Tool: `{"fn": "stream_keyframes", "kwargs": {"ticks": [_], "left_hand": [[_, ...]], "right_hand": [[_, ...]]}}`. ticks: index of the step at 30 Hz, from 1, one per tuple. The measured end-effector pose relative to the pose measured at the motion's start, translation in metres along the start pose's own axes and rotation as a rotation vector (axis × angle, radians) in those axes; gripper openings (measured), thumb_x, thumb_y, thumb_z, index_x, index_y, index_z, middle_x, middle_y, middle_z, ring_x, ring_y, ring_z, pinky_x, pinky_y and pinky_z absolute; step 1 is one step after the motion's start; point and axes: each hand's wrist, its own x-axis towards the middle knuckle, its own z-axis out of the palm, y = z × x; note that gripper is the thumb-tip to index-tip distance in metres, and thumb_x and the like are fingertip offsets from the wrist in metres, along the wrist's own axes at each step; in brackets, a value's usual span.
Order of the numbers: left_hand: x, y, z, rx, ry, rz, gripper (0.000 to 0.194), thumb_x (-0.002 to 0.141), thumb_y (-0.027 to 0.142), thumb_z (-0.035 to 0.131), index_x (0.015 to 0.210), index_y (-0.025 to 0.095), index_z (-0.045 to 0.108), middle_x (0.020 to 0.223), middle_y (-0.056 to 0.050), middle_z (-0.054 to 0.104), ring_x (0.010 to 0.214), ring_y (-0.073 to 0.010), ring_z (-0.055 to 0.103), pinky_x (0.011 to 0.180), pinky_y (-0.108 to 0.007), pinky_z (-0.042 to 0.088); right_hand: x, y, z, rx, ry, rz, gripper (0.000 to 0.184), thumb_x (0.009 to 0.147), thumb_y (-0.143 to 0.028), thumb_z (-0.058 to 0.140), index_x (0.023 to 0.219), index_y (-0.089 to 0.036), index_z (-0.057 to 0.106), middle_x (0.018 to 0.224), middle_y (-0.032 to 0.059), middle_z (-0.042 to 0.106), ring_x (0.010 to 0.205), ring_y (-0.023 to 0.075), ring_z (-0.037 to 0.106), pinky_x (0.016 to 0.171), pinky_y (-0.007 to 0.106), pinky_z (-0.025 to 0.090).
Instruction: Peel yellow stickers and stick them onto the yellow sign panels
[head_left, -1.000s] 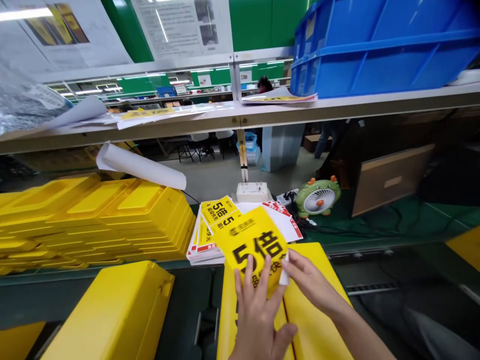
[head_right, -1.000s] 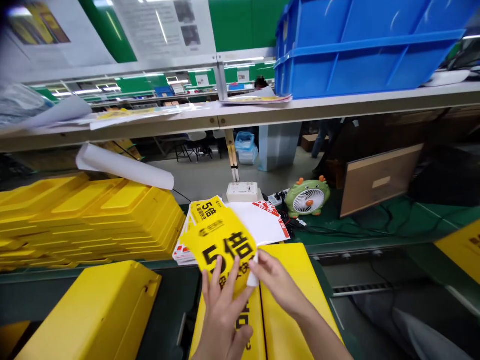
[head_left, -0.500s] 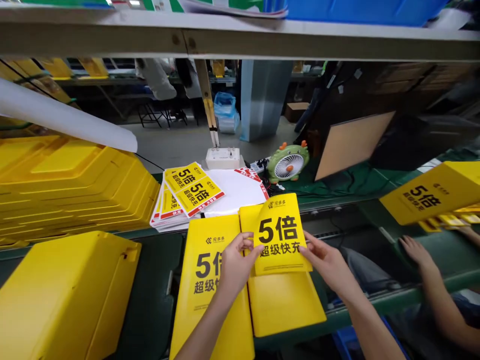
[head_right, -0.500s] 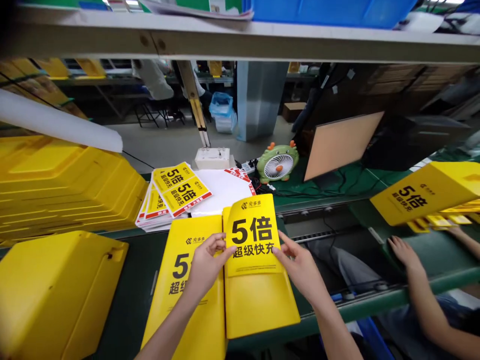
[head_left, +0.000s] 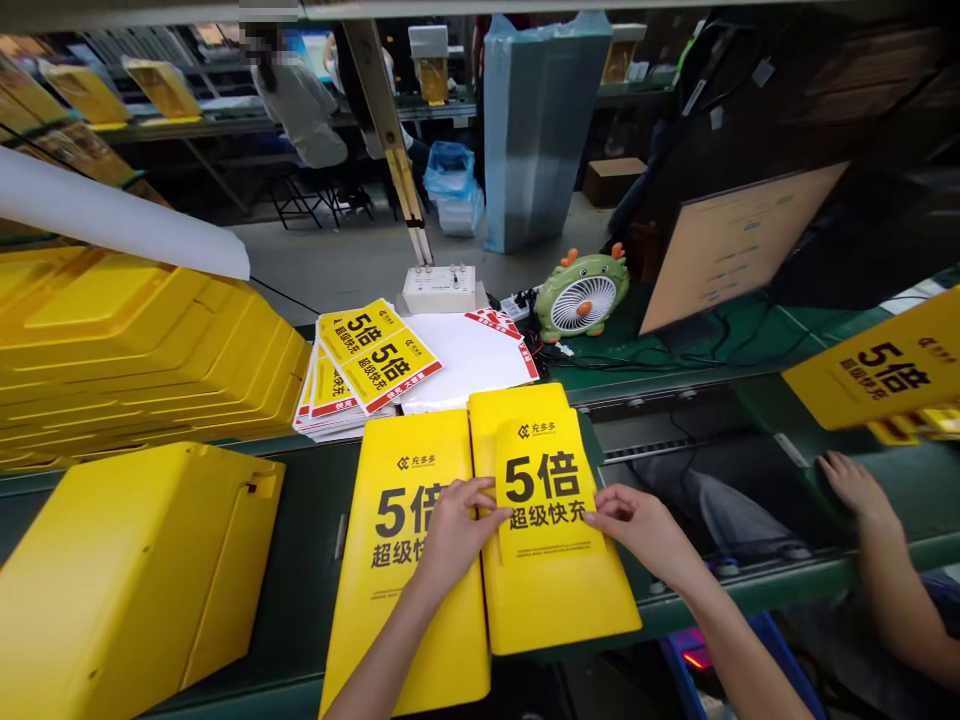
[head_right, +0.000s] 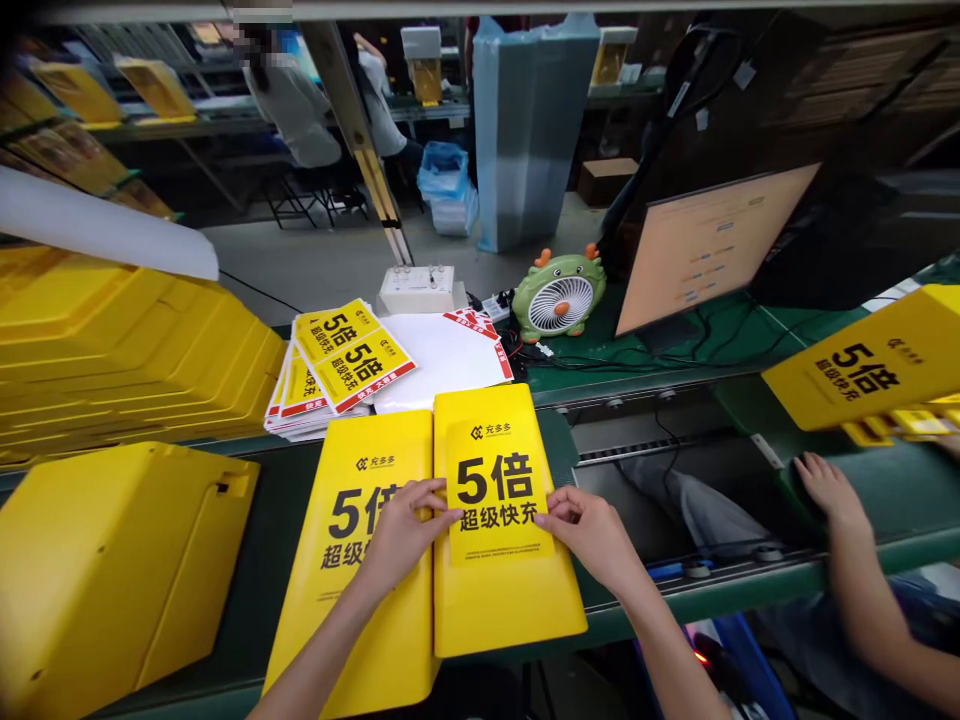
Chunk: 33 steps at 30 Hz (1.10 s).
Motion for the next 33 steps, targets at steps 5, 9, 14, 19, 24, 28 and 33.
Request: {"fn": "stream_keyframes", "kwargs": {"ticks": [5,9,14,19,24,28,33], "left_hand": [[0.000,0.000,0.001,0.033,0.001,0.010,0.015,0.071,0.037,0.068,0.079,0.025,0.065,0.081,0.002,0.069,0.101,-0.0227,0.054,0.097,-0.043,0.033],[0.000,-0.001,0.004,0.052,0.017,0.018,0.020,0.071,0.037,0.069,0.087,0.025,0.065,0.080,0.002,0.069,0.097,-0.0226,0.055,0.094,-0.043,0.034],[-0.001,-0.002,0.006,0.065,0.028,0.024,0.020,0.071,0.038,0.069,0.086,0.025,0.066,0.078,0.002,0.069,0.097,-0.0224,0.054,0.093,-0.043,0.034],[0.002,-0.003,0.008,0.076,0.039,0.029,0.022,0.070,0.038,0.070,0.087,0.025,0.066,0.083,0.001,0.070,0.096,-0.0227,0.055,0.092,-0.044,0.035],[0.000,-0.003,0.008,0.085,0.049,0.033,0.023,0.070,0.038,0.070,0.089,0.025,0.065,0.078,0.002,0.069,0.094,-0.0222,0.055,0.091,-0.044,0.036],[-0.002,-0.004,0.007,0.091,0.053,0.037,0.022,0.071,0.038,0.069,0.088,0.025,0.065,0.077,0.003,0.069,0.093,-0.0217,0.054,0.090,-0.042,0.036],[0.000,-0.005,0.008,0.096,0.065,0.048,0.024,0.071,0.039,0.069,0.090,0.025,0.064,0.077,0.003,0.069,0.093,-0.0215,0.055,0.090,-0.042,0.036]], "right_hand": [[0.003,0.003,0.001,-0.019,0.018,-0.028,0.031,0.069,-0.049,0.066,0.077,-0.021,0.054,0.071,0.0005,0.065,0.070,0.0171,0.061,0.062,0.025,0.046],[0.002,0.004,-0.001,-0.011,0.016,-0.018,0.031,0.069,-0.049,0.066,0.077,-0.021,0.055,0.074,0.0020,0.066,0.072,0.0181,0.062,0.062,0.026,0.047],[0.002,0.004,0.000,-0.026,0.038,-0.035,0.031,0.068,-0.049,0.066,0.077,-0.021,0.057,0.075,0.0025,0.066,0.072,0.0180,0.062,0.061,0.026,0.047],[0.002,0.007,0.001,-0.022,0.056,-0.046,0.031,0.068,-0.050,0.066,0.077,-0.021,0.057,0.074,0.0015,0.066,0.070,0.0171,0.062,0.059,0.025,0.047],[0.002,0.013,0.002,-0.032,0.077,-0.063,0.030,0.069,-0.049,0.065,0.079,-0.022,0.058,0.076,0.0014,0.066,0.072,0.0167,0.062,0.062,0.025,0.047],[0.002,0.014,0.003,-0.043,0.080,-0.068,0.029,0.071,-0.050,0.063,0.079,-0.023,0.056,0.077,0.0010,0.066,0.074,0.0168,0.062,0.063,0.025,0.047],[0.004,0.016,0.004,-0.034,0.095,-0.074,0.030,0.071,-0.050,0.063,0.081,-0.023,0.057,0.077,0.0009,0.066,0.074,0.0169,0.062,0.063,0.025,0.048]]}}
